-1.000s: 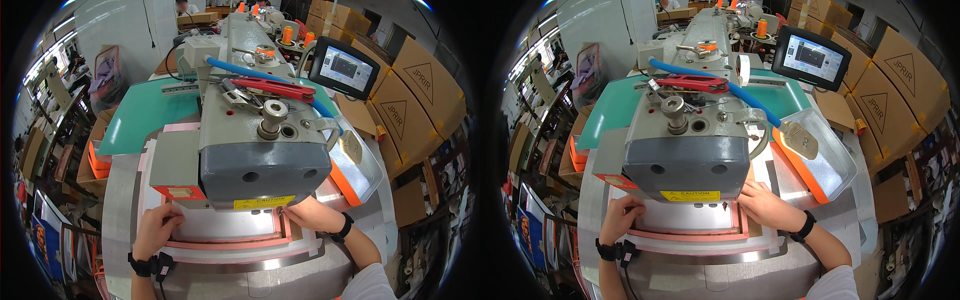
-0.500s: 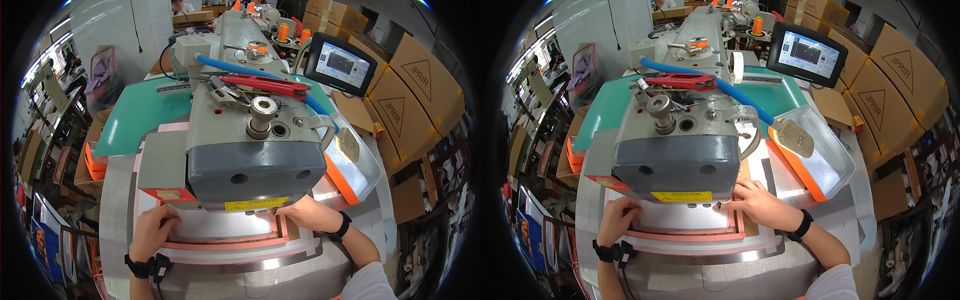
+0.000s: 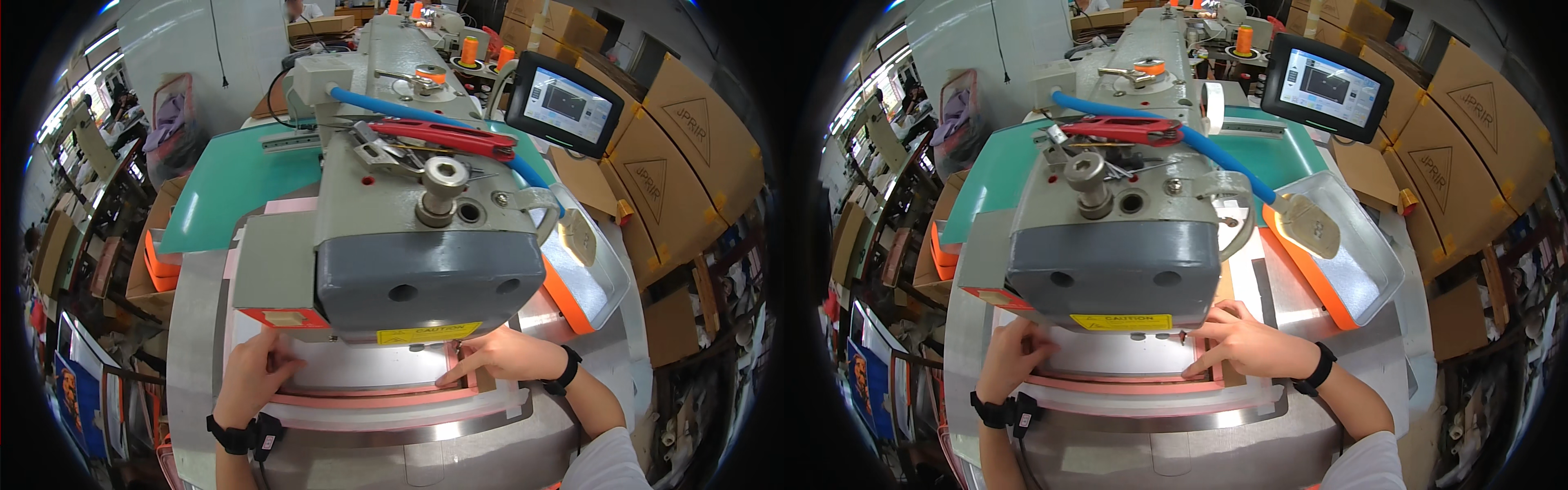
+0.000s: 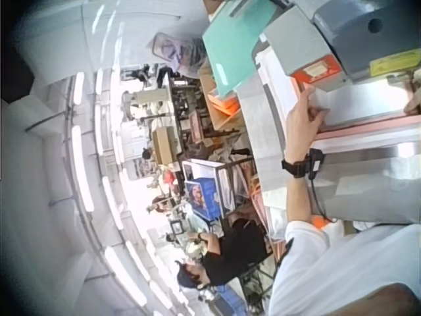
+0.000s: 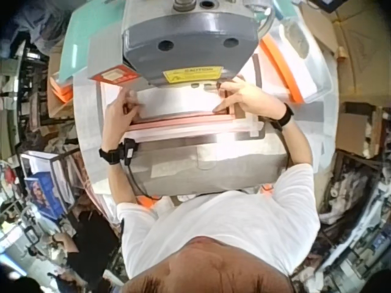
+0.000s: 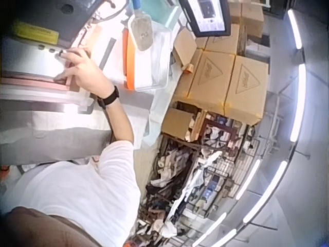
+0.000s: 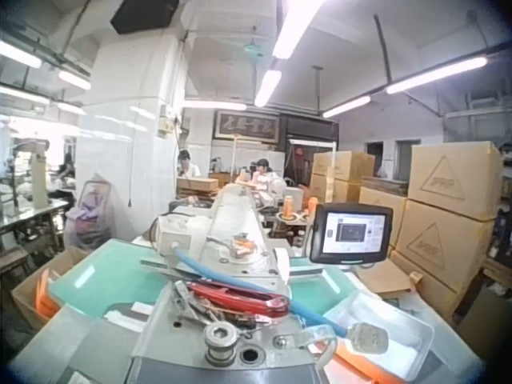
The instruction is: The person operates an industrial sewing machine to stitch a pink fabric border onto the edges of rectangular metal trays. They place a tray on the machine's platform, guide it through the needle, and then remove the finished unit to place it in a stack. The process is repeated for multiple trays.
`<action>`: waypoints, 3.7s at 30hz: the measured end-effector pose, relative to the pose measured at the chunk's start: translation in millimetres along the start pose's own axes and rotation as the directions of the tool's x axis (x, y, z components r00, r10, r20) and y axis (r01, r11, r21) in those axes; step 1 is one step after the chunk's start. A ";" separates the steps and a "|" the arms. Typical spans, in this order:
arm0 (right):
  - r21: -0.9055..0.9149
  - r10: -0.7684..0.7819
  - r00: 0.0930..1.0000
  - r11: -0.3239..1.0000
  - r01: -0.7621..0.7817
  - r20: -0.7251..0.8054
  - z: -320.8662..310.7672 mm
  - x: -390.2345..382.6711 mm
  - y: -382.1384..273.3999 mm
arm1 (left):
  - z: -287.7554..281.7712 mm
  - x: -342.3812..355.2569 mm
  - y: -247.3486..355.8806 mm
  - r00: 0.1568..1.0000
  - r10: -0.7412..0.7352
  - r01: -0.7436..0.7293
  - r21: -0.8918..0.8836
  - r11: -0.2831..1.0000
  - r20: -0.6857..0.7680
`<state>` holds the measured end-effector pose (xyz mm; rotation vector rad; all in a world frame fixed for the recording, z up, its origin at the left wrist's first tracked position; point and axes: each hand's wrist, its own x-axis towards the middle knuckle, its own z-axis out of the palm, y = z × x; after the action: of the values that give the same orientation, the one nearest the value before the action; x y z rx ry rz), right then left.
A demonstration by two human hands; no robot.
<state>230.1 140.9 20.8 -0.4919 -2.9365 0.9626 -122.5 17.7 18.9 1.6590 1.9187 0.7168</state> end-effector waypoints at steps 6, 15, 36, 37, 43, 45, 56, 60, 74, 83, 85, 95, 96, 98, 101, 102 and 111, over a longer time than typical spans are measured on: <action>0.008 0.056 0.998 0.998 -0.056 0.019 1.9 -2.0 0.8 | -9.3 -0.9 5.9 0.999 0.028 -0.025 0.095 0.995 -0.023; 0.059 0.110 0.990 0.992 -0.115 0.088 -5.8 2.0 -6.0 | -11.0 -2.3 1.8 0.998 0.060 -0.061 0.064 0.996 0.015; 0.087 0.074 0.996 0.993 -0.078 0.054 -1.1 1.1 -1.1 | -8.5 0.1 1.6 0.997 0.078 -0.077 0.059 0.995 -0.021; 0.081 0.070 0.996 0.994 -0.074 0.048 -0.3 1.3 0.0 | -8.5 0.1 2.9 0.996 0.083 -0.082 0.071 0.994 -0.022; 0.071 0.055 0.998 0.996 -0.058 0.044 -1.8 1.8 -1.6 | -6.1 -5.9 9.6 0.986 0.134 -0.098 0.305 0.947 -0.100; 0.061 0.050 0.998 0.997 -0.053 0.041 -2.1 1.4 -2.1 | -3.5 -9.0 5.1 0.982 0.174 -0.138 0.365 0.921 -0.067; 0.041 0.022 0.997 0.999 -0.025 0.074 -5.1 -1.4 2.1 | 5.9 -29.9 19.6 0.978 0.209 -0.170 0.536 0.827 -0.012; -0.014 -0.060 0.998 0.998 0.060 0.000 0.0 -2.0 7.9 | 15.0 -30.3 32.3 0.994 0.105 -0.077 0.516 0.853 -0.024; -0.021 -0.174 0.979 0.985 0.173 -0.105 9.8 -5.6 23.9 | 14.7 62.1 3.8 0.916 0.341 -0.396 0.335 0.855 0.212; -0.045 -0.182 0.970 0.983 0.176 -0.161 20.4 -3.4 32.0 | 43.9 59.8 65.5 0.848 0.076 -0.357 0.461 0.813 0.524; -0.012 -0.169 0.972 0.986 0.169 -0.163 21.6 -3.3 32.0 | 50.8 71.3 63.8 0.779 0.055 -0.405 0.434 0.805 0.625; -0.273 -0.117 0.868 0.962 -0.022 -0.483 9.3 4.2 47.3 | 75.8 79.3 69.0 0.647 0.531 -0.752 0.341 0.564 0.547; -0.266 -0.079 0.887 0.963 -0.051 -0.455 3.5 6.3 51.1 | 75.7 81.3 71.9 0.628 0.557 -0.772 0.345 0.534 0.544; -0.254 -0.002 0.917 0.961 -0.108 -0.398 -8.4 10.8 55.3 | 75.2 83.7 72.6 0.617 0.526 -0.777 0.348 0.525 0.586; -0.416 0.025 0.946 0.894 -0.166 -0.322 -17.8 17.2 51.2 | 70.5 79.1 77.9 0.630 0.412 -0.753 0.387 0.532 0.658; -0.458 0.034 0.952 0.871 -0.177 -0.304 -17.6 21.3 50.1 | 69.2 76.1 69.0 0.642 0.343 -0.724 0.395 0.565 0.686; -0.519 -0.007 0.963 0.844 -0.140 -0.271 -18.9 25.4 43.1 | 48.4 17.5 90.4 0.635 0.410 -0.667 0.197 0.718 0.655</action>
<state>220.6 192.2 8.9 -0.6739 -2.9131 0.0346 -26.4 49.0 43.8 2.4476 1.1475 -0.0715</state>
